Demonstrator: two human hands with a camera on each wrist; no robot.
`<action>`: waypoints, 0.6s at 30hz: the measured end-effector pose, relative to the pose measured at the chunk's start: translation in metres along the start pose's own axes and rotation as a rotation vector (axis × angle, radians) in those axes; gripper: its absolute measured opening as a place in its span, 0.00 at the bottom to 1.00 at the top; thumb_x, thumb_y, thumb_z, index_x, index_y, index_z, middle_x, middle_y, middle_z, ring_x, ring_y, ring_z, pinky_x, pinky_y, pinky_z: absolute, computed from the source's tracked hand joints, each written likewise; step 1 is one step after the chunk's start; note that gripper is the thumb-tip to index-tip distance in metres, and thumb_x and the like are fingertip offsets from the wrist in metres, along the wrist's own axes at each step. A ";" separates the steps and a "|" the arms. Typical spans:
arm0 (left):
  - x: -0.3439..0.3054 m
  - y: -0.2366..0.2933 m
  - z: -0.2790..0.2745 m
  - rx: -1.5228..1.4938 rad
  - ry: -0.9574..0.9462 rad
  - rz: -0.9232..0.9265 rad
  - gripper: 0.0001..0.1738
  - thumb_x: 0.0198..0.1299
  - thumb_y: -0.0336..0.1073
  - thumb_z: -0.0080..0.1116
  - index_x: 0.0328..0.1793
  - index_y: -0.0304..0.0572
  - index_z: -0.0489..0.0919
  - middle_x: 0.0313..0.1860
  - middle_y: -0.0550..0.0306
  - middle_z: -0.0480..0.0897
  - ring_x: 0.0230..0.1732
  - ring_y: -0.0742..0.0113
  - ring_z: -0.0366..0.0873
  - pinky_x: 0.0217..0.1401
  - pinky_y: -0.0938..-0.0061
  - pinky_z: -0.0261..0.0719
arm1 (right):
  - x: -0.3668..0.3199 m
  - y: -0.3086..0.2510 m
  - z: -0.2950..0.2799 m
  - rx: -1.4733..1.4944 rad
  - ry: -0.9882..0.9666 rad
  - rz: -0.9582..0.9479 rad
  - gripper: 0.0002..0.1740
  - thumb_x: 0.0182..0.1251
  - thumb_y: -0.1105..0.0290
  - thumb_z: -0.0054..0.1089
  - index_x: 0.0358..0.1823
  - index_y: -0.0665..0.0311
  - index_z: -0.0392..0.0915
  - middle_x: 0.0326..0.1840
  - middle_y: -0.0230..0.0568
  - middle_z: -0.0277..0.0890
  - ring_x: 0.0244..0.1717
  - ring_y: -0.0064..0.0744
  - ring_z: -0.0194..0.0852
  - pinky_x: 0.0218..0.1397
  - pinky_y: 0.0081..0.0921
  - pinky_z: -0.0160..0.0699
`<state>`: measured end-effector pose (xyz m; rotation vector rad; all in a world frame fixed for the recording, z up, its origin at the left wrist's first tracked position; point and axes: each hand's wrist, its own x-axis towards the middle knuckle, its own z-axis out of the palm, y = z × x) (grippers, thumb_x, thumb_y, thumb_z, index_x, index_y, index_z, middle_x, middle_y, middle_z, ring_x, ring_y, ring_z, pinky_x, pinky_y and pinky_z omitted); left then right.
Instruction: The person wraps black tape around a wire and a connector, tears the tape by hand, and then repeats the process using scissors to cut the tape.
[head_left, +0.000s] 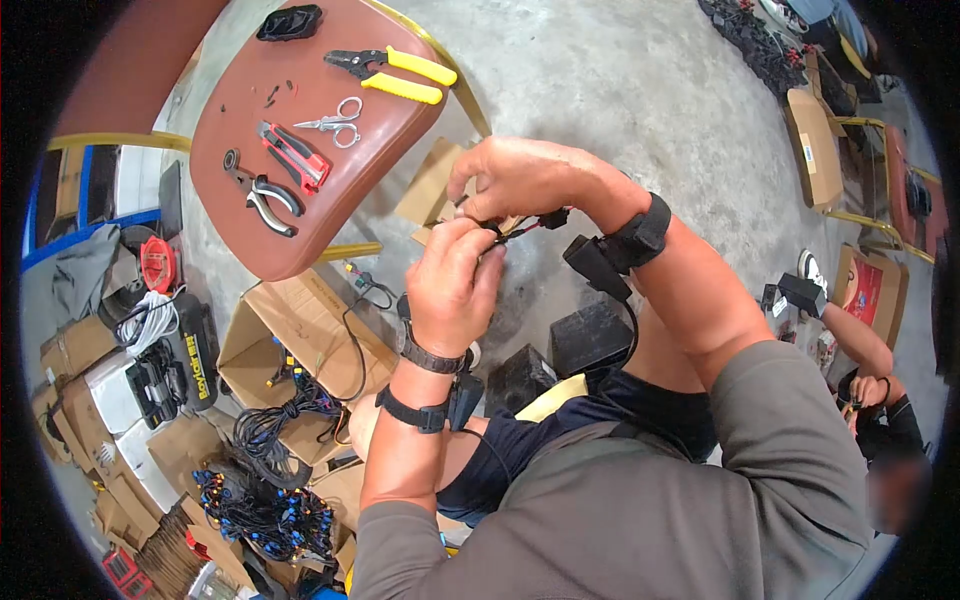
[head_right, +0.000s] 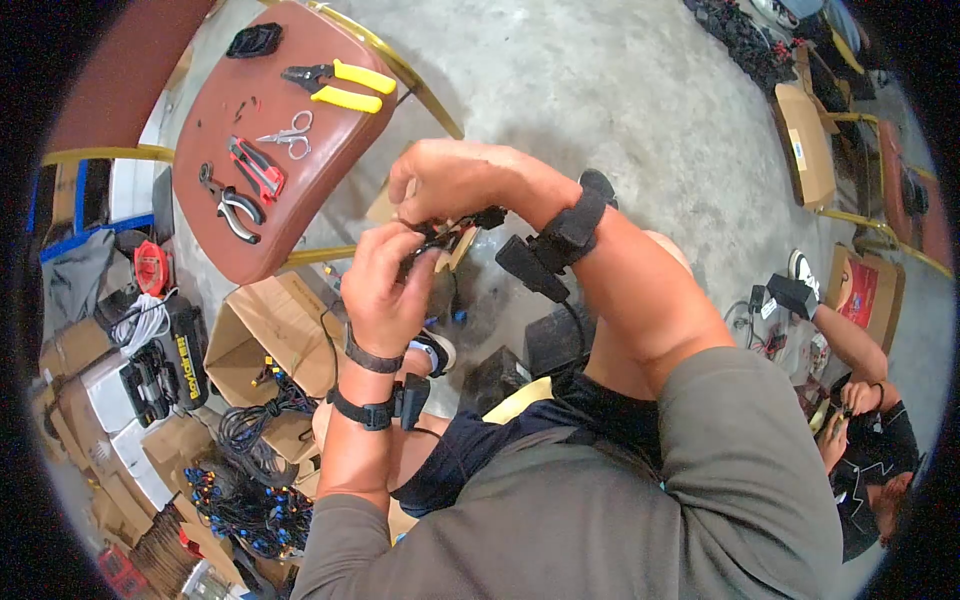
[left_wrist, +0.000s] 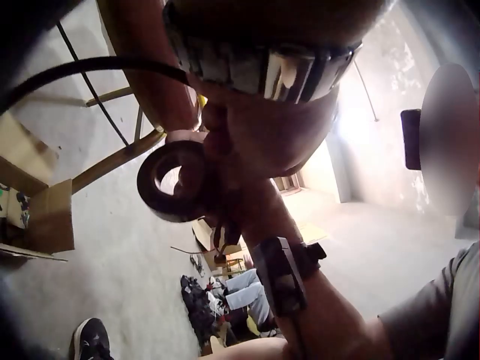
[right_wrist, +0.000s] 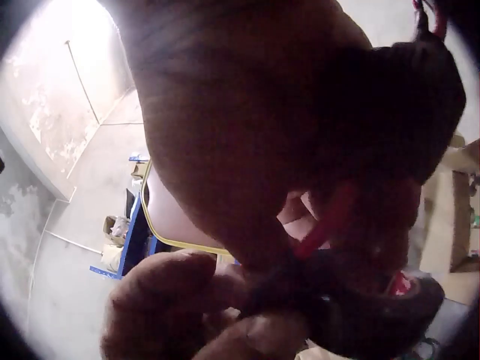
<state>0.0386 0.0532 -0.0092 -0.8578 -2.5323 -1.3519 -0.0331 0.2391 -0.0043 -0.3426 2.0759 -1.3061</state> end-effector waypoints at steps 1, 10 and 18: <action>-0.001 -0.002 0.000 -0.015 0.015 -0.015 0.15 0.51 0.20 0.69 0.45 0.37 0.81 0.41 0.50 0.84 0.34 0.61 0.84 0.37 0.75 0.80 | 0.000 0.001 0.001 0.055 0.026 0.019 0.22 0.62 0.63 0.68 0.52 0.71 0.81 0.28 0.45 0.83 0.28 0.27 0.78 0.32 0.27 0.77; -0.010 -0.001 0.003 -0.475 0.114 -0.504 0.13 0.54 0.19 0.68 0.43 0.37 0.78 0.38 0.61 0.83 0.37 0.80 0.78 0.41 0.81 0.78 | -0.003 0.000 0.003 0.149 0.175 -0.137 0.27 0.59 0.67 0.70 0.57 0.73 0.75 0.28 0.40 0.83 0.28 0.23 0.75 0.32 0.24 0.75; -0.003 -0.008 0.002 -0.525 0.128 -0.596 0.14 0.51 0.18 0.70 0.38 0.39 0.76 0.35 0.61 0.83 0.35 0.79 0.78 0.41 0.82 0.78 | -0.012 -0.006 0.005 0.170 0.253 -0.223 0.26 0.55 0.72 0.68 0.57 0.70 0.75 0.28 0.36 0.81 0.29 0.19 0.73 0.33 0.22 0.74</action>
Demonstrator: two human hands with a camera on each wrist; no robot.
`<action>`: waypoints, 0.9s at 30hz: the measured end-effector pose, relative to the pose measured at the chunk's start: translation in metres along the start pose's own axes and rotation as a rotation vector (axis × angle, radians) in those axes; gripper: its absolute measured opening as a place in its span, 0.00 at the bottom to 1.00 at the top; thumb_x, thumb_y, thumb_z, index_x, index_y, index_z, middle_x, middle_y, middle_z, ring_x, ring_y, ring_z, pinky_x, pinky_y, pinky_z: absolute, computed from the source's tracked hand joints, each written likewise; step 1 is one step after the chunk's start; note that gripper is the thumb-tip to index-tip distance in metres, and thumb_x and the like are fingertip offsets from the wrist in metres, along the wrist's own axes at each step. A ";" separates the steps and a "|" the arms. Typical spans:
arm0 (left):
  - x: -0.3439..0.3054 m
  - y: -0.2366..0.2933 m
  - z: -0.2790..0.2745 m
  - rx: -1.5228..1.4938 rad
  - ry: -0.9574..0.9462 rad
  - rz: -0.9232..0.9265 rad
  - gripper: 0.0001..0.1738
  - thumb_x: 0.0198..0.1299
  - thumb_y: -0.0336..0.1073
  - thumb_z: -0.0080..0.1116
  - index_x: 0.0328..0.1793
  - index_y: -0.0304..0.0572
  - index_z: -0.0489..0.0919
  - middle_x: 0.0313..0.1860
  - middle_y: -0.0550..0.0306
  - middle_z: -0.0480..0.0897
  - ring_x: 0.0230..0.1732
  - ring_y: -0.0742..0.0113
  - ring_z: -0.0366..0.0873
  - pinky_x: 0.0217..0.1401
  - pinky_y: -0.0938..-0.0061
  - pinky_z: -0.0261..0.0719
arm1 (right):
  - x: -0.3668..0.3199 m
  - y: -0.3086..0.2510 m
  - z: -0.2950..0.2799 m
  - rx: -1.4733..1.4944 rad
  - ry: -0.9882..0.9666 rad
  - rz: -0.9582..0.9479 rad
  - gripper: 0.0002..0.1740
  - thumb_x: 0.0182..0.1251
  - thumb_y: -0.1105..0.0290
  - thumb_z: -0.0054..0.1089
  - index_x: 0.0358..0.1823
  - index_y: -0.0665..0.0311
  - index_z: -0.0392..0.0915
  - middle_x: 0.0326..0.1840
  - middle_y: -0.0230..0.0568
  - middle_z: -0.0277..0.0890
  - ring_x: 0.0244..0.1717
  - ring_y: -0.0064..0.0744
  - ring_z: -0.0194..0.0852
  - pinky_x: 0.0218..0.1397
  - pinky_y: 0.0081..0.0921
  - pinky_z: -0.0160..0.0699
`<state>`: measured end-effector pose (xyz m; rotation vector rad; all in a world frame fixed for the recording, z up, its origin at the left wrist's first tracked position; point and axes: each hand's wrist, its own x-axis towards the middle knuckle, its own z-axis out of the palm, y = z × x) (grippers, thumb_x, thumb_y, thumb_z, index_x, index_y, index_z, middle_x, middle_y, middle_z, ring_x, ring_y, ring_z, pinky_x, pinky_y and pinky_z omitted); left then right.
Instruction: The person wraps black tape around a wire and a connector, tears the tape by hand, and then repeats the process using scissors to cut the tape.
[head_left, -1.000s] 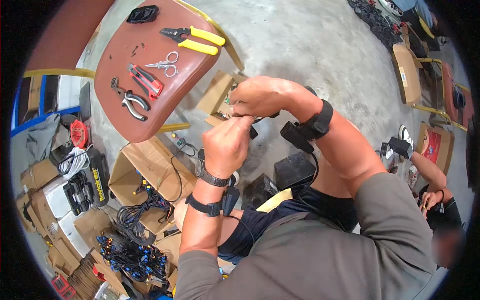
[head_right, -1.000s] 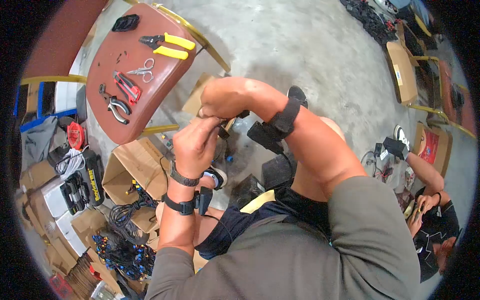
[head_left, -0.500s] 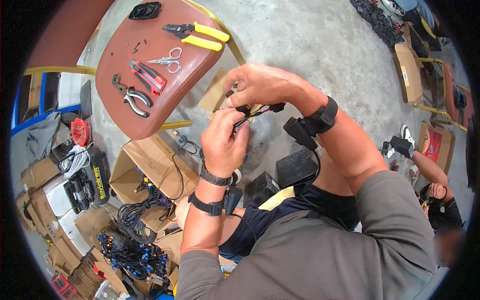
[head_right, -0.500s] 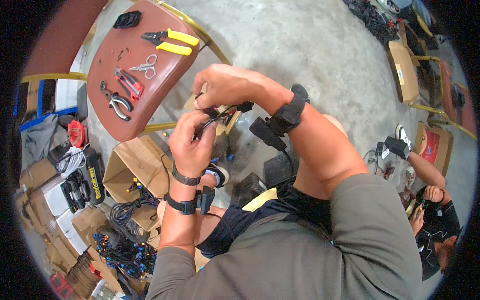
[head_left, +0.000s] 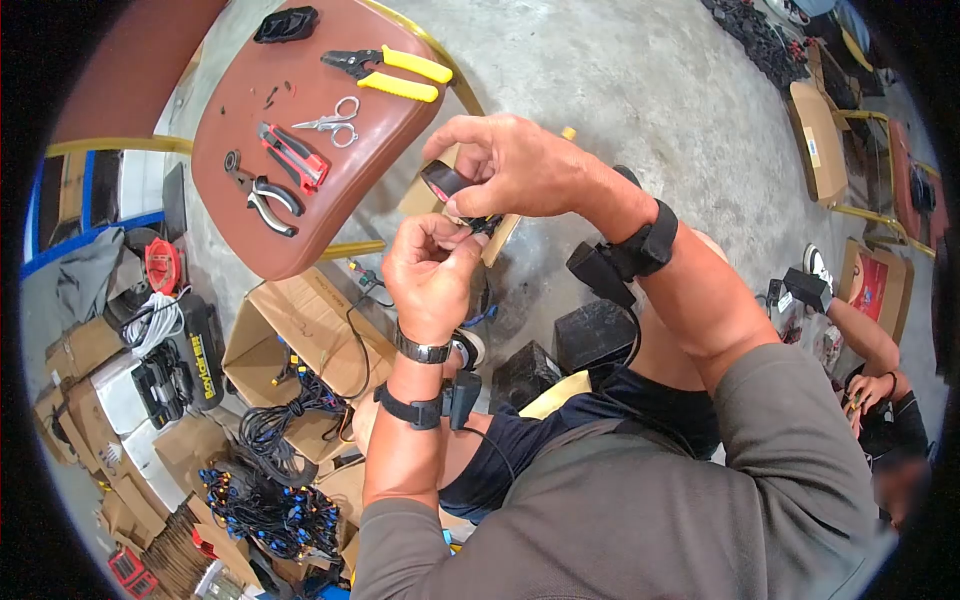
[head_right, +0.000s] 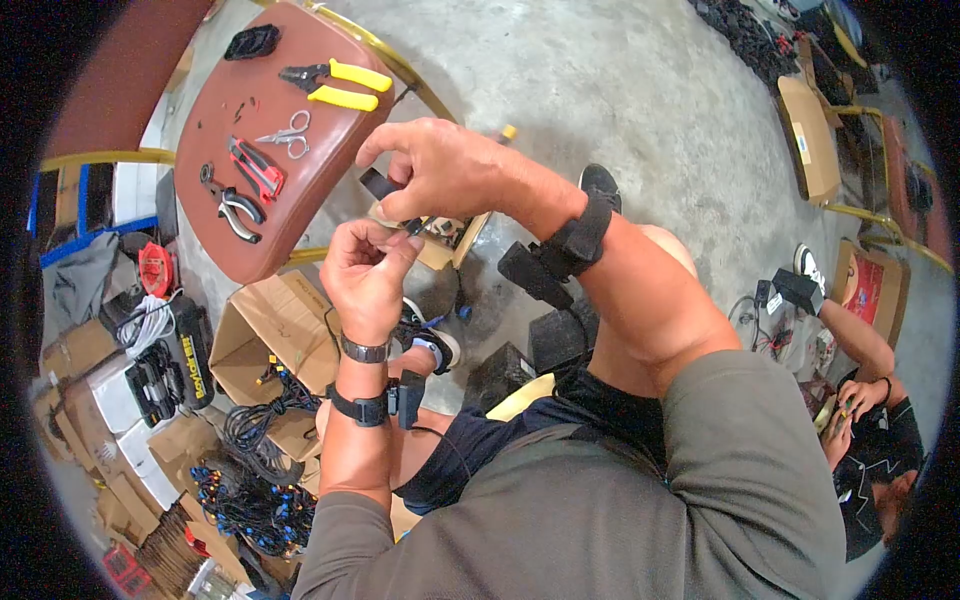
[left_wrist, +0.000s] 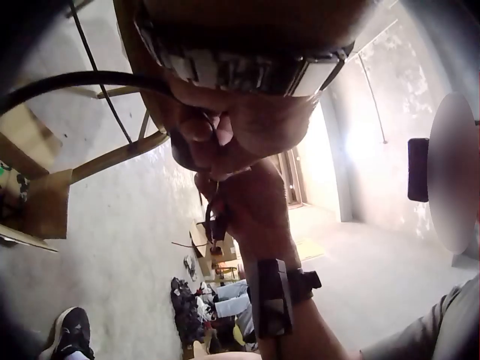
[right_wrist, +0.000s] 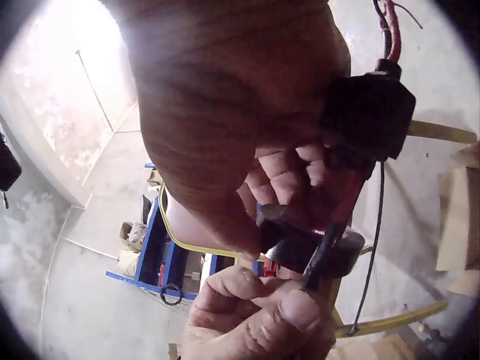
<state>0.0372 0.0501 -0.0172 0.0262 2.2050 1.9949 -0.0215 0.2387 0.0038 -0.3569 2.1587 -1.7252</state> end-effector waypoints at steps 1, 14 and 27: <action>0.001 -0.001 0.000 -0.001 0.006 0.003 0.14 0.51 0.18 0.70 0.38 0.39 0.76 0.35 0.61 0.83 0.35 0.79 0.78 0.41 0.82 0.78 | -0.001 -0.003 0.000 -0.017 0.012 -0.025 0.26 0.54 0.72 0.67 0.57 0.70 0.75 0.28 0.36 0.80 0.29 0.18 0.72 0.34 0.22 0.74; 0.020 0.001 -0.017 -0.153 0.143 -0.127 0.14 0.59 0.20 0.64 0.50 0.36 0.77 0.32 0.57 0.83 0.19 0.77 0.75 0.18 0.83 0.69 | -0.009 -0.008 0.002 -0.082 0.140 -0.299 0.36 0.48 0.75 0.65 0.65 0.58 0.75 0.36 0.35 0.76 0.37 0.26 0.72 0.44 0.29 0.77; 0.016 -0.001 -0.020 -0.347 0.057 -0.026 0.22 0.58 0.17 0.57 0.61 0.35 0.76 0.44 0.53 0.86 0.27 0.75 0.79 0.21 0.84 0.70 | -0.007 0.003 -0.004 0.161 -0.041 0.041 0.21 0.72 0.54 0.61 0.42 0.69 0.83 0.30 0.31 0.78 0.34 0.19 0.71 0.38 0.26 0.74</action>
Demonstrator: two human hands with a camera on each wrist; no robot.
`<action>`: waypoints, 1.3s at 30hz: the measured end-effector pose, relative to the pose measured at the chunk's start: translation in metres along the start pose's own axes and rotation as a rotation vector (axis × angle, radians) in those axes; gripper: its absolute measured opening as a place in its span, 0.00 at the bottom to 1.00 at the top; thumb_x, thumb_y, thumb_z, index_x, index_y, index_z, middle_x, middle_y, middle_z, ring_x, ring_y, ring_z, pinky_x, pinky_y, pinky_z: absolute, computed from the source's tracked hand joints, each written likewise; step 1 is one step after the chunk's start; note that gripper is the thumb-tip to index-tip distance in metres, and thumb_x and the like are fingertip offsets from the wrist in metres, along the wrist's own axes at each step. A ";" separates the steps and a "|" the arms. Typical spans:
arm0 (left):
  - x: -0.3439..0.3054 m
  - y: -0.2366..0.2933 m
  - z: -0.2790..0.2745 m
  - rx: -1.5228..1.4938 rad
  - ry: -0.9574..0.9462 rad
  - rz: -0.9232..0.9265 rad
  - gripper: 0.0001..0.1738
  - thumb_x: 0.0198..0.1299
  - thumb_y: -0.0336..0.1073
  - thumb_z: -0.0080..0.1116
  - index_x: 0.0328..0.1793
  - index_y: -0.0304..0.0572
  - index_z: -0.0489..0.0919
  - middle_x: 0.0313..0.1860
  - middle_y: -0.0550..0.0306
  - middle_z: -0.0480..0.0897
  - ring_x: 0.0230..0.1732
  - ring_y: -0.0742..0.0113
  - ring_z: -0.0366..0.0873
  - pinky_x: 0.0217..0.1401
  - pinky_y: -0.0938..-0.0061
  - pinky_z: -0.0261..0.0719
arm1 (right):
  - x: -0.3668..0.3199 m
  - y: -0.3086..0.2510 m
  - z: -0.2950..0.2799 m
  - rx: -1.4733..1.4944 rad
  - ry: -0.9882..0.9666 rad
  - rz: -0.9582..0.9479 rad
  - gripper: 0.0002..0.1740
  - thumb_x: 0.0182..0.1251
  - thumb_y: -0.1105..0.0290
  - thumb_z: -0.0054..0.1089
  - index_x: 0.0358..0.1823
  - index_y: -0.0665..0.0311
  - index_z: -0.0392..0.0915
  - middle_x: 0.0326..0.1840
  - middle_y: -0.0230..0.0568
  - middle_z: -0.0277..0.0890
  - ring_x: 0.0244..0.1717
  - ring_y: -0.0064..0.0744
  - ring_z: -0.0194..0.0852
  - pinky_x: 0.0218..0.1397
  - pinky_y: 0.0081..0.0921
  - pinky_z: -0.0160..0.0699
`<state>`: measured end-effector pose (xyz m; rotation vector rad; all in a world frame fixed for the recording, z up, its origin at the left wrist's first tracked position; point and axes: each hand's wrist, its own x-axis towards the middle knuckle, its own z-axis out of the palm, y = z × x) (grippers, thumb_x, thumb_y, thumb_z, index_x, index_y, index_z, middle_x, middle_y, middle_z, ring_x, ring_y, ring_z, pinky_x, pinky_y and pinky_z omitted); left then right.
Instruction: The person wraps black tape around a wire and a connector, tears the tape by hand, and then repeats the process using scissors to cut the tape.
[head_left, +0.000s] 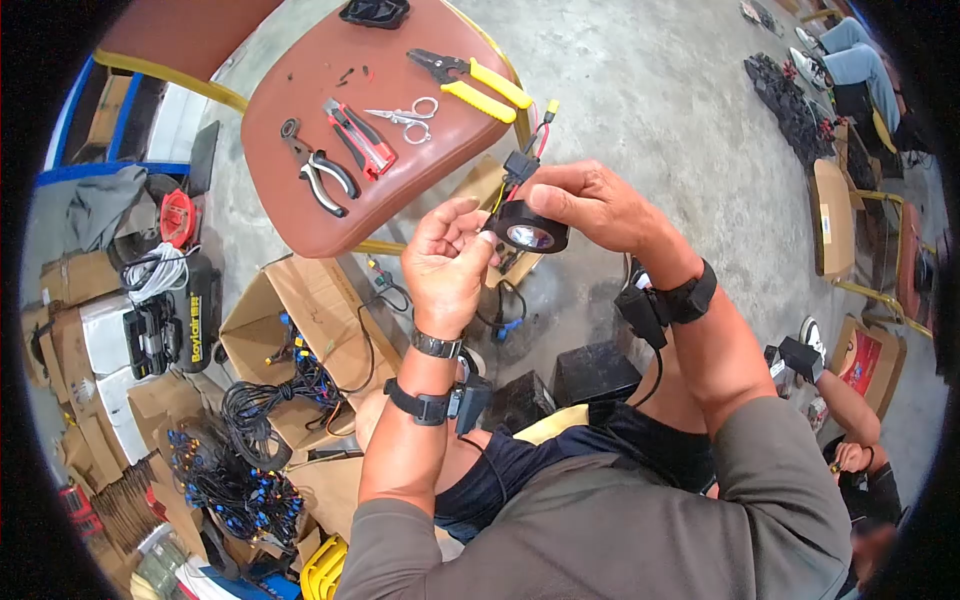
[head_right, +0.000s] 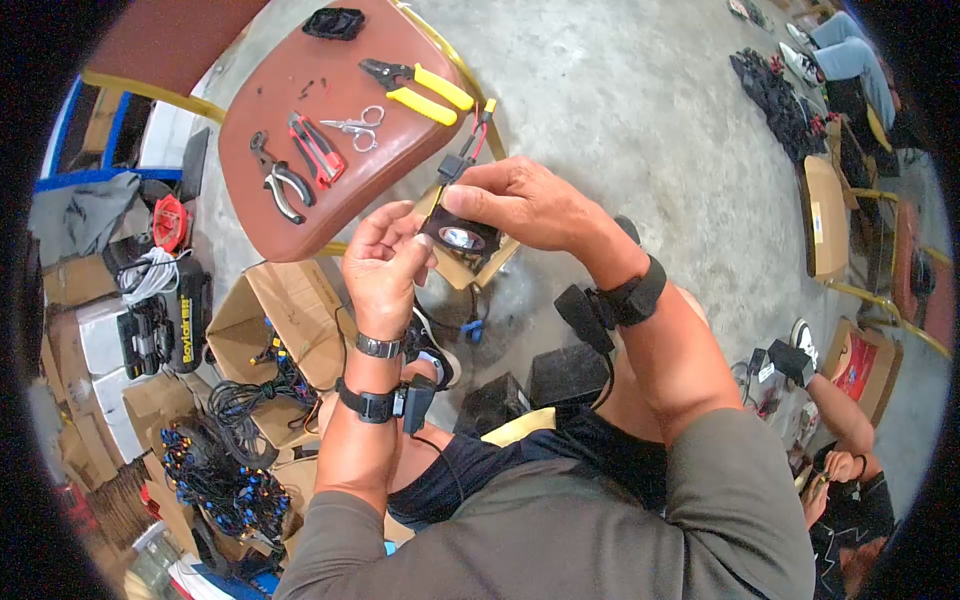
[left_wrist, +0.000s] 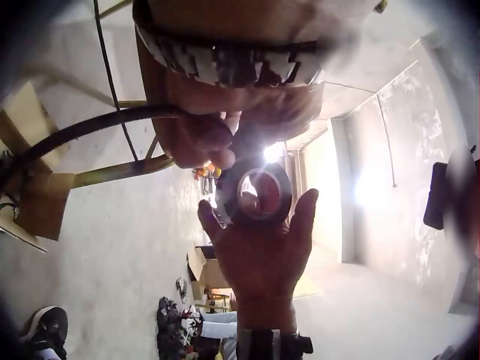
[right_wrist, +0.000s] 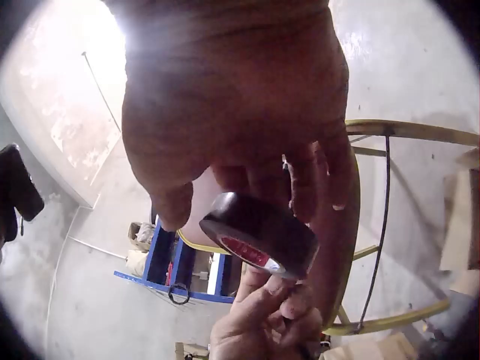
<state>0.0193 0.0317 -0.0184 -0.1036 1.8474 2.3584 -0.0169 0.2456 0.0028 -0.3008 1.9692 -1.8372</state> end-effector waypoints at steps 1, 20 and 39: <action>-0.001 0.001 0.001 0.007 -0.011 0.003 0.22 0.58 0.17 0.58 0.61 0.35 0.76 0.45 0.52 0.86 0.27 0.76 0.79 0.21 0.84 0.70 | 0.001 0.001 -0.001 -0.051 0.004 0.039 0.22 0.73 0.54 0.60 0.40 0.70 0.83 0.29 0.31 0.78 0.34 0.19 0.70 0.38 0.26 0.74; -0.005 0.009 0.012 -0.062 0.080 -0.043 0.19 0.59 0.16 0.56 0.57 0.33 0.78 0.52 0.46 0.84 0.23 0.76 0.76 0.17 0.85 0.65 | 0.010 0.013 0.028 0.005 0.025 0.087 0.18 0.69 0.61 0.57 0.46 0.70 0.82 0.32 0.35 0.78 0.35 0.22 0.71 0.39 0.27 0.73; -0.002 0.012 0.001 -0.071 0.068 -0.045 0.17 0.58 0.17 0.62 0.54 0.32 0.80 0.48 0.51 0.84 0.21 0.80 0.72 0.18 0.86 0.66 | 0.014 0.022 0.034 -0.237 0.018 -0.030 0.18 0.75 0.62 0.56 0.57 0.69 0.78 0.42 0.47 0.83 0.43 0.31 0.79 0.49 0.32 0.77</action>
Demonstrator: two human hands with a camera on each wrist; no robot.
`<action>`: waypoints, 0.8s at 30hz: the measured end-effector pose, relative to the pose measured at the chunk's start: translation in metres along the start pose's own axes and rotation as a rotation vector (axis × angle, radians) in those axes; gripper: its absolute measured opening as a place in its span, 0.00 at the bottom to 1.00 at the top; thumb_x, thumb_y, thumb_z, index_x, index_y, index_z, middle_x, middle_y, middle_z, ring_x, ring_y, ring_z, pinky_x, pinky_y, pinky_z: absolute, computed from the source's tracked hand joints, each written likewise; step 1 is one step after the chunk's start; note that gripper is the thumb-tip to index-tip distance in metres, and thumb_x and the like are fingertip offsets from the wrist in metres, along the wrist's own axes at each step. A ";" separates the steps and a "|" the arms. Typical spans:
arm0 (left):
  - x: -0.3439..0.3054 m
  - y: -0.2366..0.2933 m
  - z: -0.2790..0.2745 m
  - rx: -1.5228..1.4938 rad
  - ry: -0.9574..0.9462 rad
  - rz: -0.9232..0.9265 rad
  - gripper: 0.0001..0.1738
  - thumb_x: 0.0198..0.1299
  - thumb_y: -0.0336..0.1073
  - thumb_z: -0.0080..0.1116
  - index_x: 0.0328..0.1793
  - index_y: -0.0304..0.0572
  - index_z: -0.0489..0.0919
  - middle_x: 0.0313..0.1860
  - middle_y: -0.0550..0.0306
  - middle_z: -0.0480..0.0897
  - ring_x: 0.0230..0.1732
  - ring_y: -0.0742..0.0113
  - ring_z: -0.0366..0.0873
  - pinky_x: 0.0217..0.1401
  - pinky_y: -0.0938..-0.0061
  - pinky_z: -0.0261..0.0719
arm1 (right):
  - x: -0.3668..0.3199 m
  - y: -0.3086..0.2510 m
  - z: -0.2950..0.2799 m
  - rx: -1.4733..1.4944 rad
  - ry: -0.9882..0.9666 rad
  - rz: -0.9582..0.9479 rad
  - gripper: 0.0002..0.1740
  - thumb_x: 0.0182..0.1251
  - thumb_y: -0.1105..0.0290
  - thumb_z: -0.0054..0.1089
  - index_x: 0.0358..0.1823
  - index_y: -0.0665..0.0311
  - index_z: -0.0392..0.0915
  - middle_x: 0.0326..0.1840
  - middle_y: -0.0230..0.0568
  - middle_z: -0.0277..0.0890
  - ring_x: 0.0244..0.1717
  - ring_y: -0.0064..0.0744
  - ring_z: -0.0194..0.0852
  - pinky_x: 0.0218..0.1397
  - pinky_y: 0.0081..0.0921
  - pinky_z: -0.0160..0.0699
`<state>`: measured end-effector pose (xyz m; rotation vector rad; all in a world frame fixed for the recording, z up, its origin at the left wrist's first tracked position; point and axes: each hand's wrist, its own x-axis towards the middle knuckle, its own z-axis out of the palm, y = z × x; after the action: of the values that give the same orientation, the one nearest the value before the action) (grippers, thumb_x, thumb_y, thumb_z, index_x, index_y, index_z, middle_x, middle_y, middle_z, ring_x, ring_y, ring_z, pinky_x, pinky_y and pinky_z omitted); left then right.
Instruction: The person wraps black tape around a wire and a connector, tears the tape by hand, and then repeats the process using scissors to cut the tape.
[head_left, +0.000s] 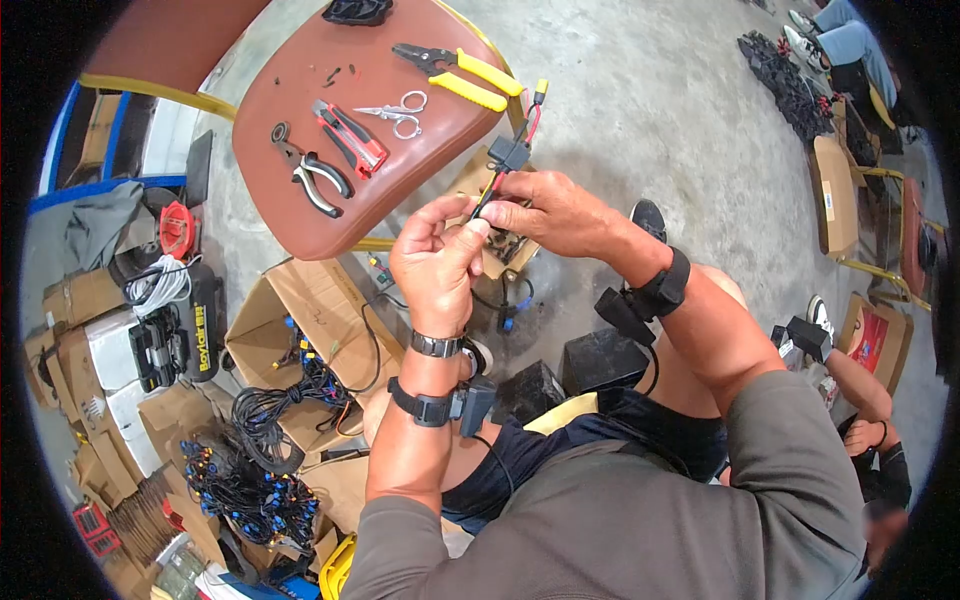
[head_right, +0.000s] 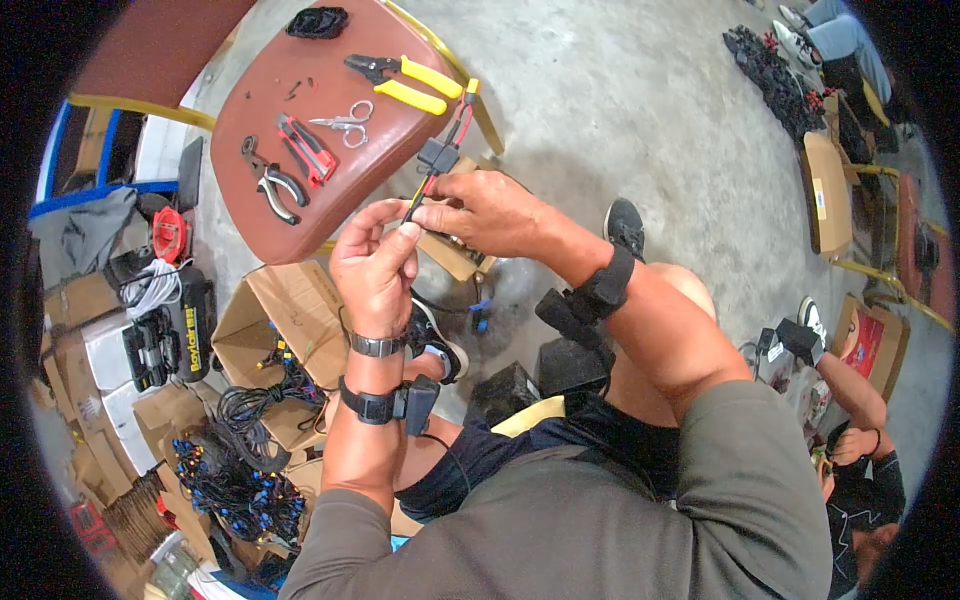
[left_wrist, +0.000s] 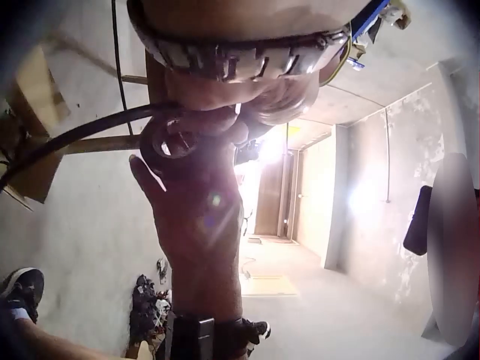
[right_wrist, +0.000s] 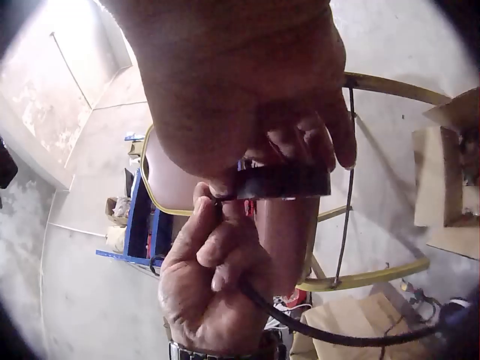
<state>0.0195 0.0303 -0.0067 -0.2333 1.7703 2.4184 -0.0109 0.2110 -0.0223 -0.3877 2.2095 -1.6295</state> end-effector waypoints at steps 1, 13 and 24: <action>0.001 -0.001 -0.002 0.022 -0.006 0.037 0.16 0.58 0.18 0.63 0.53 0.32 0.80 0.47 0.52 0.85 0.22 0.81 0.73 0.19 0.87 0.67 | -0.001 -0.001 -0.001 -0.029 0.003 -0.025 0.19 0.75 0.62 0.57 0.57 0.69 0.78 0.41 0.48 0.83 0.42 0.34 0.80 0.48 0.33 0.77; 0.002 -0.019 -0.003 0.732 -0.233 0.362 0.13 0.53 0.17 0.62 0.45 0.37 0.83 0.40 0.58 0.85 0.31 0.74 0.77 0.35 0.80 0.74 | -0.006 -0.023 -0.052 0.052 -0.030 0.072 0.11 0.63 0.67 0.64 0.41 0.67 0.85 0.29 0.39 0.84 0.34 0.25 0.82 0.39 0.26 0.81; -0.016 -0.024 0.026 0.938 -0.424 0.779 0.15 0.47 0.19 0.60 0.41 0.43 0.81 0.39 0.53 0.84 0.35 0.52 0.84 0.35 0.65 0.82 | 0.003 -0.009 -0.035 -0.489 -0.375 0.079 0.17 0.69 0.58 0.58 0.38 0.65 0.84 0.31 0.53 0.81 0.33 0.51 0.80 0.40 0.41 0.77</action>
<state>0.0392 0.0617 -0.0179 1.1307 2.7796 1.4131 -0.0293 0.2369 -0.0047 -0.6635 2.2637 -0.8692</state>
